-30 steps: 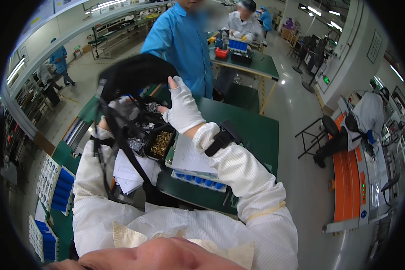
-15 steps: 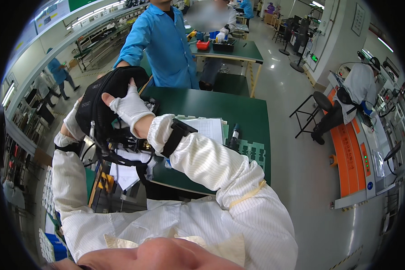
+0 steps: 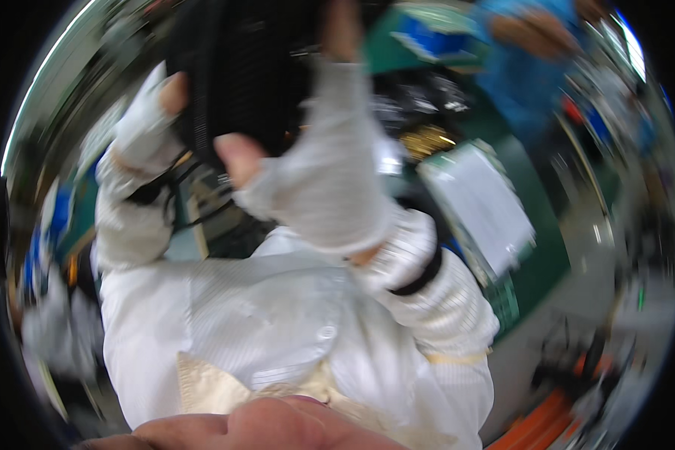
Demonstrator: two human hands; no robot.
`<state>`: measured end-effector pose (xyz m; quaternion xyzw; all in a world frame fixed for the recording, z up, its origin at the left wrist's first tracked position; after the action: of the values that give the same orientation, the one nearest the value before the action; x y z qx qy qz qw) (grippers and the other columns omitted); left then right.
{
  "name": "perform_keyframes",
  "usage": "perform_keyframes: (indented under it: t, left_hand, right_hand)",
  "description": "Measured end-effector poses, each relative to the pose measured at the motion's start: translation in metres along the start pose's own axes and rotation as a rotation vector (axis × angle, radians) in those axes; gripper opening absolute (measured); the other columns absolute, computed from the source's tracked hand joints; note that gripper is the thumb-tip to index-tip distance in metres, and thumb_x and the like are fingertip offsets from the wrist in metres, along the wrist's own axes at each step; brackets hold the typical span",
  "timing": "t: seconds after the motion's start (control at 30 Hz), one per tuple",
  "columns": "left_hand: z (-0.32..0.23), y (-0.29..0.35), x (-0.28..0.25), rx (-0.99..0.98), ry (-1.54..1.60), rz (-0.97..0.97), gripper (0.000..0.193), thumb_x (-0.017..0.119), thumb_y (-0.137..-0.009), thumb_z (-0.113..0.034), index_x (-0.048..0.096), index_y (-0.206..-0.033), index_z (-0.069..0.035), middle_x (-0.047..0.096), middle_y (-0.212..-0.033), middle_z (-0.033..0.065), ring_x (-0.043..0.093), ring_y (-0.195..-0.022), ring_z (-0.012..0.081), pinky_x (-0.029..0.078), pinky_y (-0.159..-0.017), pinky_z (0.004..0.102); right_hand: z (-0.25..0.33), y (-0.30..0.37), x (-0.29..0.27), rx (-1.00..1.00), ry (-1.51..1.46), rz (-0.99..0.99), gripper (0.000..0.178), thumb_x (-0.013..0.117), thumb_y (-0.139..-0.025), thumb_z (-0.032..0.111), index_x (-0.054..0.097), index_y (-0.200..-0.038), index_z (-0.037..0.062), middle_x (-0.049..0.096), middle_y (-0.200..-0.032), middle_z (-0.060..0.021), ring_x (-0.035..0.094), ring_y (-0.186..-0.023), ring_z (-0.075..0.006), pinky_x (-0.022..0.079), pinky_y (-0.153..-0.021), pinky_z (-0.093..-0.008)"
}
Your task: Assembling battery packs by attaching a PCB bracket and securing it with an electric screwdriver.
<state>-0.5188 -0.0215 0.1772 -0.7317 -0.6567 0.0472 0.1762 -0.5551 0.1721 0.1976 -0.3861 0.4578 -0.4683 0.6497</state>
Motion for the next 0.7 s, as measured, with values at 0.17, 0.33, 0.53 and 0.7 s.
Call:
perform_keyframes:
  t: [0.17, 0.33, 0.53, 0.7]
  left_hand:
    - [-0.028, 0.131, -0.001, -0.020, -0.481, -0.409, 0.059, 0.058, -0.089, -0.043, 0.048, -0.131, -0.003, 0.056, -0.126, 0.0103, 0.056, -0.111, 0.0232, 0.043, -0.095, 0.0339]
    - [-0.021, 0.302, 0.064, 0.110, 0.100, -1.193, 0.050, 0.060, -0.089, -0.029, 0.047, -0.129, -0.001, 0.057, -0.122, 0.0107, 0.058, -0.110, 0.0232, 0.046, -0.095, 0.0334]
    - [0.033, 0.477, 0.073, 0.109, 0.157, -1.722, 0.032, 0.066, -0.086, -0.014, 0.058, -0.115, -0.003, 0.064, -0.106, 0.0076, 0.064, -0.092, 0.0189, 0.053, -0.083, 0.0334]
    - [0.095, 0.591, 0.054, -0.351, -0.022, -1.778, 0.048, 0.070, -0.082, -0.015, 0.053, -0.125, -0.005, 0.060, -0.119, 0.0073, 0.058, -0.105, 0.0195, 0.047, -0.090, 0.0342]
  right_hand:
    - [0.034, 0.019, 0.077, 0.314, -1.051, 0.382, 0.098, 0.073, -0.078, 0.043, 0.013, -0.148, 0.0084, 0.036, -0.139, -0.0135, 0.045, -0.123, -0.0252, 0.038, -0.103, -0.0366]
    - [0.099, 0.081, 0.134, 0.160, -1.052, 1.188, 0.090, 0.072, -0.079, 0.037, 0.020, -0.147, 0.0109, 0.052, -0.127, -0.0190, 0.054, -0.115, -0.0264, 0.042, -0.094, -0.0329]
    - [0.124, 0.097, 0.159, -0.129, -0.979, 1.313, 0.080, 0.073, -0.077, 0.019, 0.028, -0.144, 0.0137, 0.057, -0.117, -0.0189, 0.058, -0.101, -0.0350, 0.047, -0.086, -0.0380]
    - [0.119, 0.057, 0.143, -0.204, -0.821, 1.380, 0.081, 0.072, -0.075, 0.005, 0.031, -0.144, 0.0144, 0.054, -0.126, -0.0172, 0.057, -0.110, -0.0314, 0.045, -0.094, -0.0359]
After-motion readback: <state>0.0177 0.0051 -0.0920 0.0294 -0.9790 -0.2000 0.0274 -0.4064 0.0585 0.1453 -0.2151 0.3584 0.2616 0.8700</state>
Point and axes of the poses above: each hand's wrist, its own y-axis away from the middle knuckle, its own x-axis out of the palm, z = x × y, the point moved 6 cm from there along -y, towards the middle knuckle
